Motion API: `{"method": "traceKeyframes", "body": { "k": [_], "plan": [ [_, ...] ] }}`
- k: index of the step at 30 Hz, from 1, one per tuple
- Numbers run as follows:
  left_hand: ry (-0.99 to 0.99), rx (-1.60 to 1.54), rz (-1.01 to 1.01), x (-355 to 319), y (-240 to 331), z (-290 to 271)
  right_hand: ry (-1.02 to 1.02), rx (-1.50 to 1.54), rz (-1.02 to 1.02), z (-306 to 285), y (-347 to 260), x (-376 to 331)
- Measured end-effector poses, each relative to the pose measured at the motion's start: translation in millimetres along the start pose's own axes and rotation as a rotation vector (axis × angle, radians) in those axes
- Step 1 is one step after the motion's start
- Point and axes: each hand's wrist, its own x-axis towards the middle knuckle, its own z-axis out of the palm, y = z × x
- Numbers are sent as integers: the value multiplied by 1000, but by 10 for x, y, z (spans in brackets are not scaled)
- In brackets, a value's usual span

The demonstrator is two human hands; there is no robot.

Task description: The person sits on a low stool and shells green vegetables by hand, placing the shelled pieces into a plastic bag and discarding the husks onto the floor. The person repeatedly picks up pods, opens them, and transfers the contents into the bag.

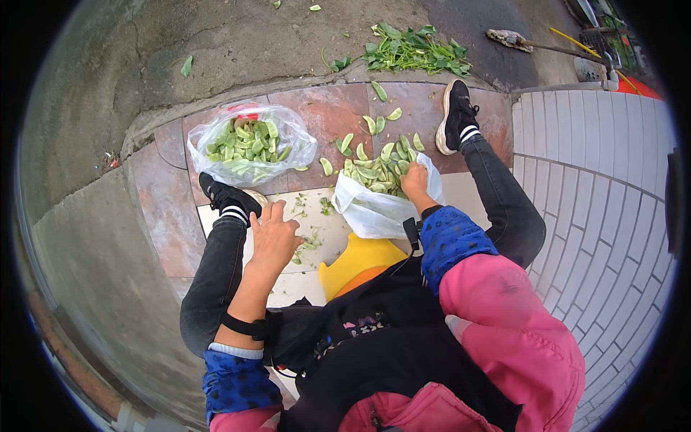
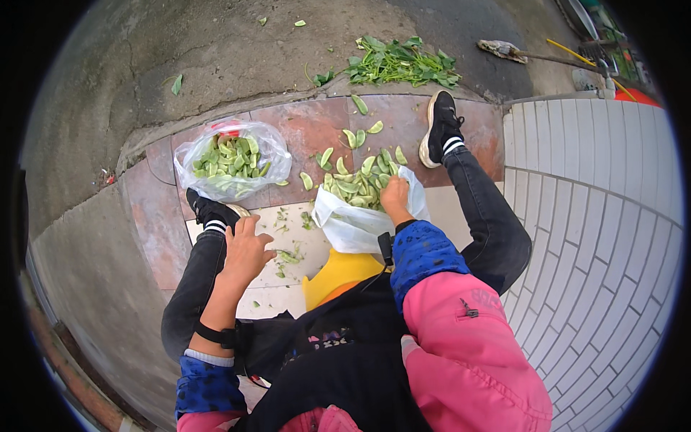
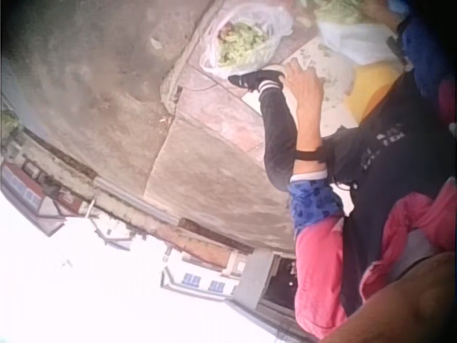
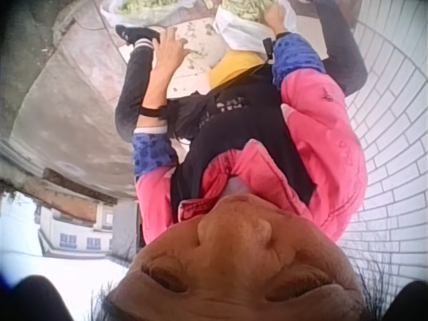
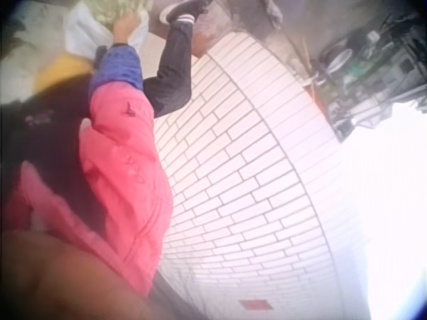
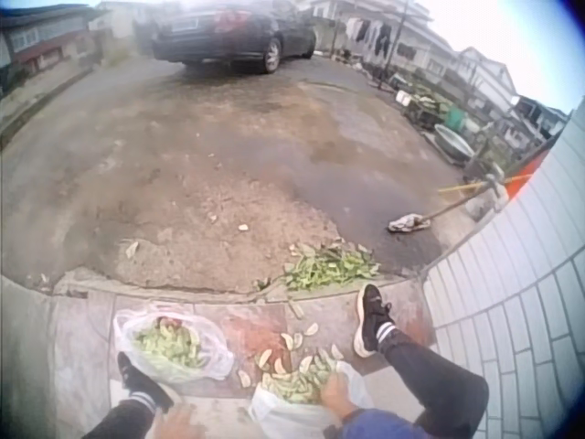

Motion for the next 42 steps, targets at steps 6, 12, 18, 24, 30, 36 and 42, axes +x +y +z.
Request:
{"method": "traceKeyframes", "body": {
  "k": [6, 12, 18, 24, 30, 36, 42],
  "plan": [
    [96, -400, -12, 233, 226, -130, -699, 967, 323, -496, -495, 70],
    [233, -871, -44, 312, 434, -343, -772, 632, -762, -1694, -1512, -487],
    [130, -919, -30, 201, 523, -437, -179, 114, -1113, -2280, -1800, -998],
    [192, -986, -32, 125, 566, -413, -30, 19, -1272, -2374, -1814, -1214],
    [335, -1099, -41, 126, 626, -469, 73, 151, -1256, -2456, -1794, -1219],
    [232, -1570, -97, 208, 467, -353, 61, 660, -1107, -2563, -1898, -1257],
    [23, -294, 291, 52, 343, -151, -506, 1536, -519, -2710, -1870, -1089]
  ]
}}
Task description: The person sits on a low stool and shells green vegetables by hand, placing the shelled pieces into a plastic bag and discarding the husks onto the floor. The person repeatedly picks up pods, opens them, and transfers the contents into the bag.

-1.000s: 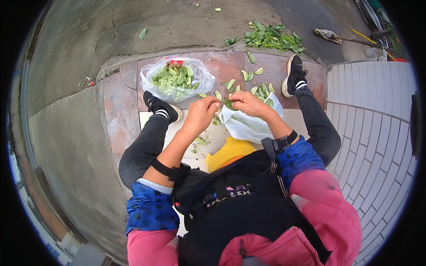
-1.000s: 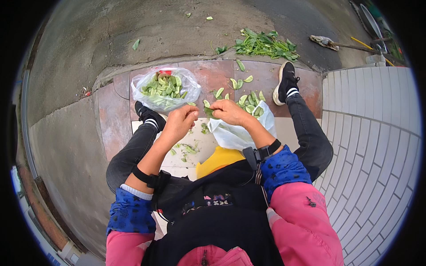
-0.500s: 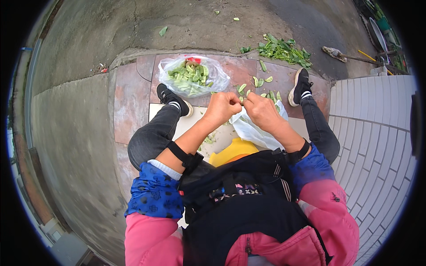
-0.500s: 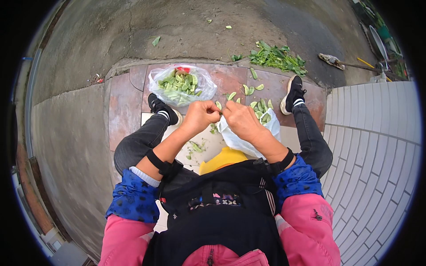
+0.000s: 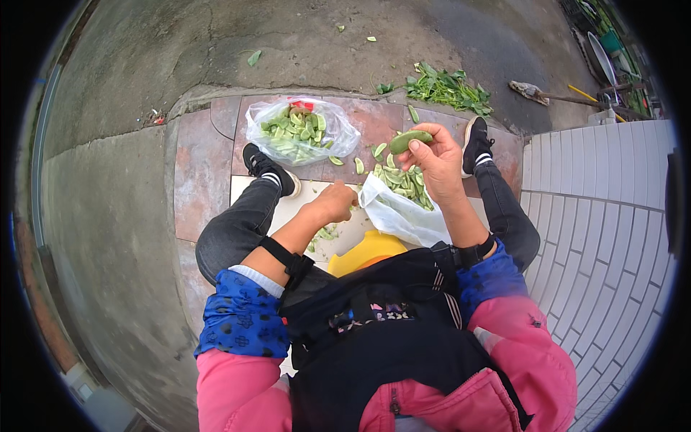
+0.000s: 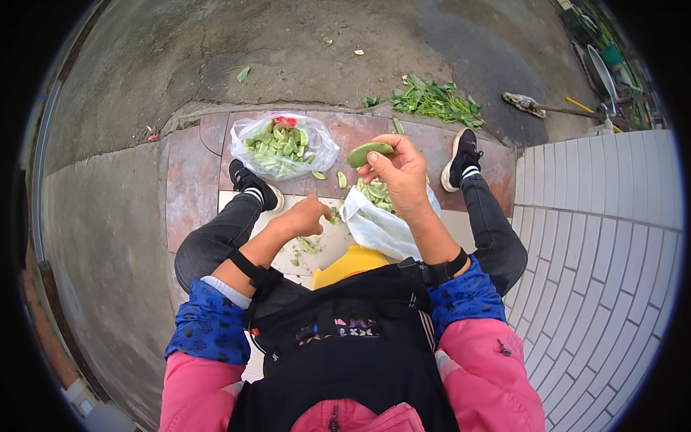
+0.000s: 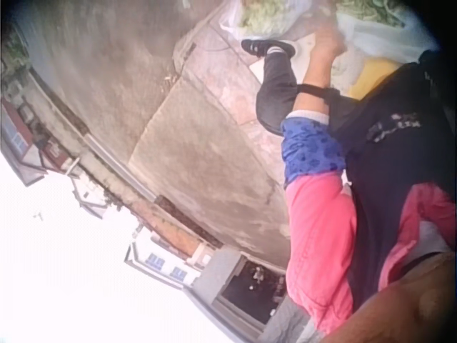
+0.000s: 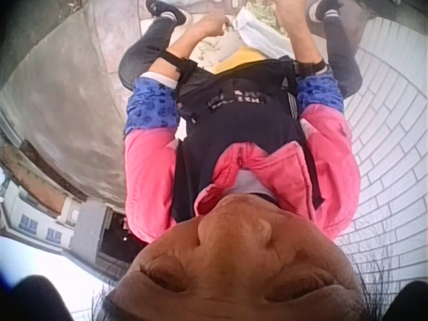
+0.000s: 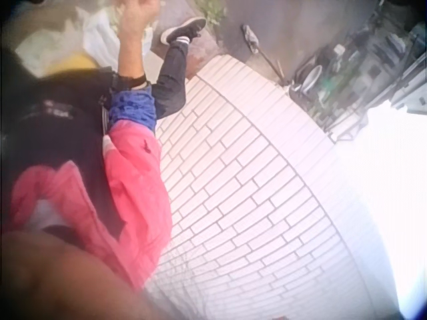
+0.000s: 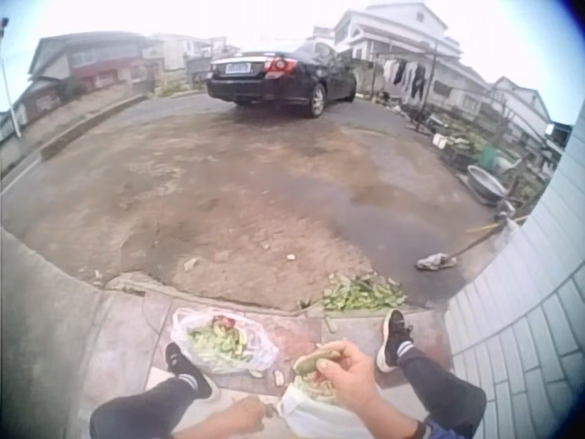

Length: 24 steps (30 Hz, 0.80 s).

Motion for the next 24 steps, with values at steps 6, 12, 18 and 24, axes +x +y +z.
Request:
{"method": "traceKeyframes", "body": {
  "k": [6, 12, 18, 24],
  "plan": [
    [79, -1342, -180, 34, 219, -261, -121, -140, 175, -33, 223, -28],
    [-25, -1393, -233, -119, 163, -334, -373, -427, 270, -33, 258, 33],
    [32, -1476, -324, -163, 45, -344, -496, -798, 16, 141, 289, 122],
    [241, -1635, -388, -124, 49, -434, -179, -58, 164, 315, 610, 86]
  ]
}}
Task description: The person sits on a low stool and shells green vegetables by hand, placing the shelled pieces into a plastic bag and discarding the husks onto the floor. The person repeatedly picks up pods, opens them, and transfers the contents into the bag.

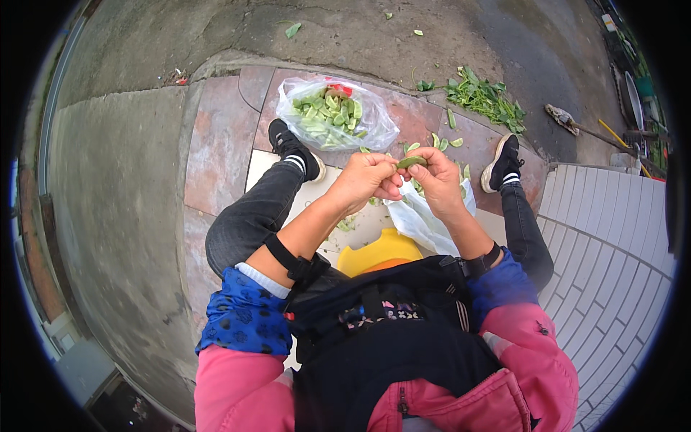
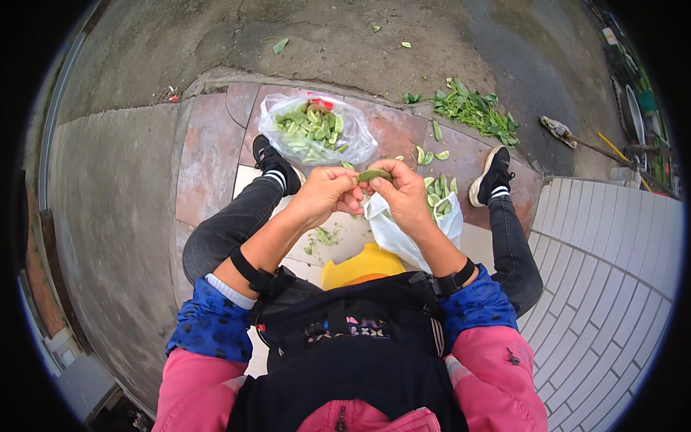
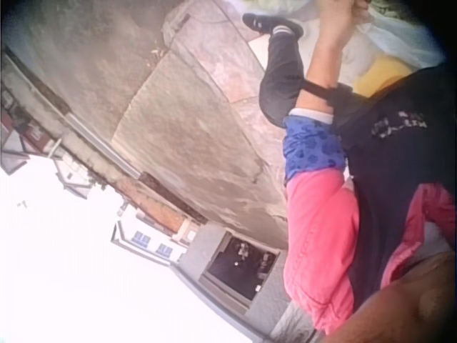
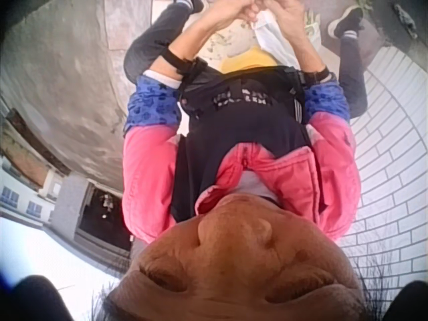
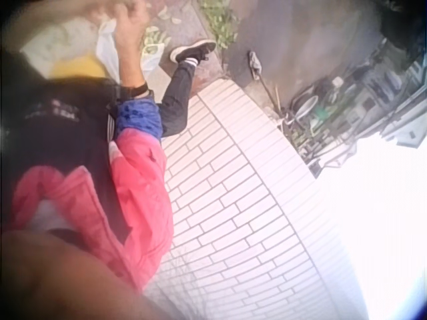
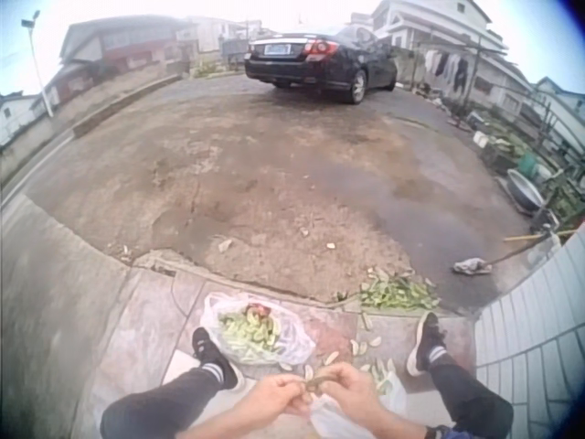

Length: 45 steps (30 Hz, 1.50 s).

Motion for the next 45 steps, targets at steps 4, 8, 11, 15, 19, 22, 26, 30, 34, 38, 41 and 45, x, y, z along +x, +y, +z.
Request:
{"method": "traceKeyframes", "body": {
  "k": [4, 8, 11, 15, 19, 22, 26, 30, 34, 38, 41, 45],
  "plan": [
    [29, 635, 78, 85, -91, -89, 177, 380, 87, 64, 139, 66],
    [-59, 1636, 175, -59, -294, -214, 262, 520, 20, -240, -65, 318],
    [-31, 1702, -31, -52, -300, -232, 68, 46, 222, -319, -107, 333],
    [116, 442, 187, 55, -237, -153, -128, -221, 418, -147, 48, 262],
    [194, 356, 249, 52, -217, -179, -170, -201, 496, -25, 113, 331],
    [117, 202, 245, 26, -201, -278, -216, -244, 418, 44, 127, 398],
    [-5, -279, 125, 4, -168, -382, -249, -163, 294, 147, 138, 418],
    [-53, -596, -14, 4, -77, -459, -328, -255, 6, 240, 162, 474],
    [65, -593, 115, 3, -31, -411, 0, 308, 177, 342, 361, 545],
    [214, -510, 157, 5, -39, -413, 360, 597, 501, 330, 634, 708],
    [195, -541, 165, 42, -61, -463, 215, 474, 520, 287, 657, 686],
    [205, -345, 144, 68, -107, -479, -20, 325, 521, 232, 461, 812]
  ]
}}
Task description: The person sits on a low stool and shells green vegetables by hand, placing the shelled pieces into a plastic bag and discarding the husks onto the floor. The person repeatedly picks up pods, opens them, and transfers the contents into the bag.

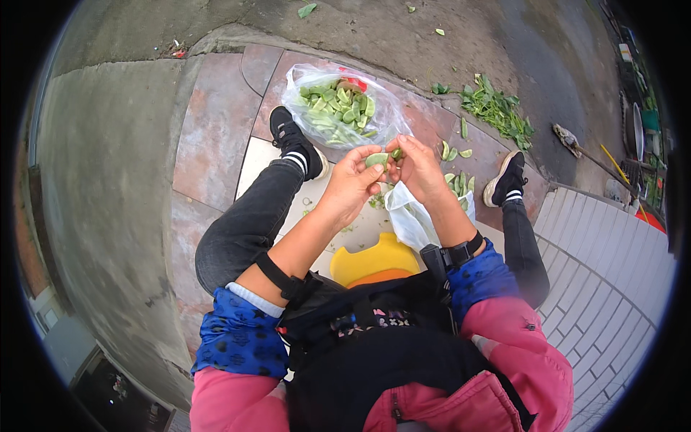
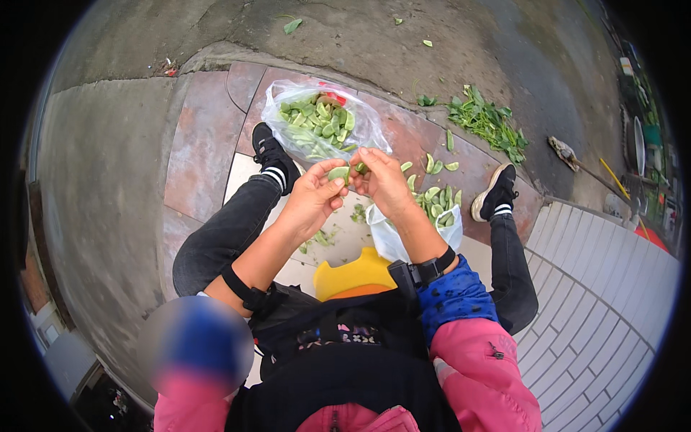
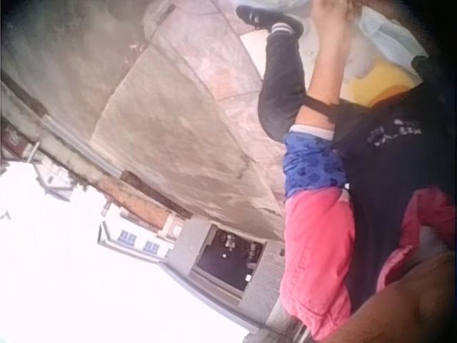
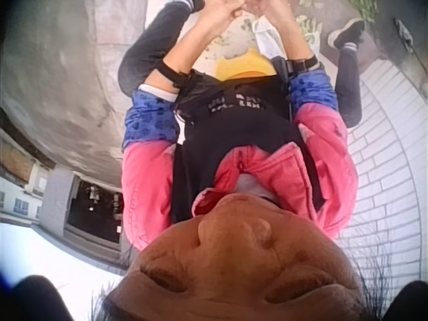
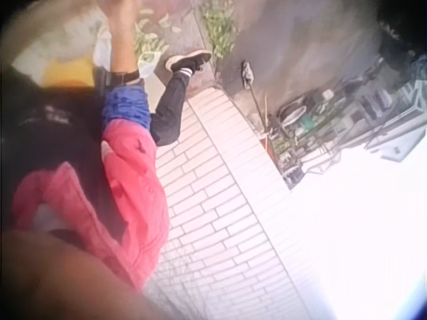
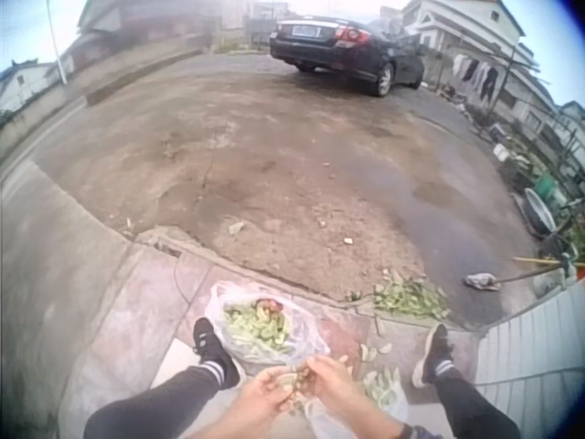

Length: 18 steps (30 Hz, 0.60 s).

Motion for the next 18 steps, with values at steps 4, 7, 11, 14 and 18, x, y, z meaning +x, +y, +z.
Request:
{"method": "traceKeyframes", "body": {
  "k": [4, 7, 11, 14, 18],
  "plan": [
    [16, 333, -93, -8, -15, 7, -182, -623, -18, 44, -147, -59],
    [-31, 549, -98, -8, -3, 23, -155, -682, -21, 3, -141, -123],
    [-77, 1055, 179, -56, -15, 59, -176, -663, 41, -82, -87, -136],
    [-102, 1376, 348, -88, -57, 66, -187, -703, 50, -142, -157, -115],
    [71, 1686, 443, -18, -78, -94, -53, -622, 20, -215, -449, -53]
  ]
}}
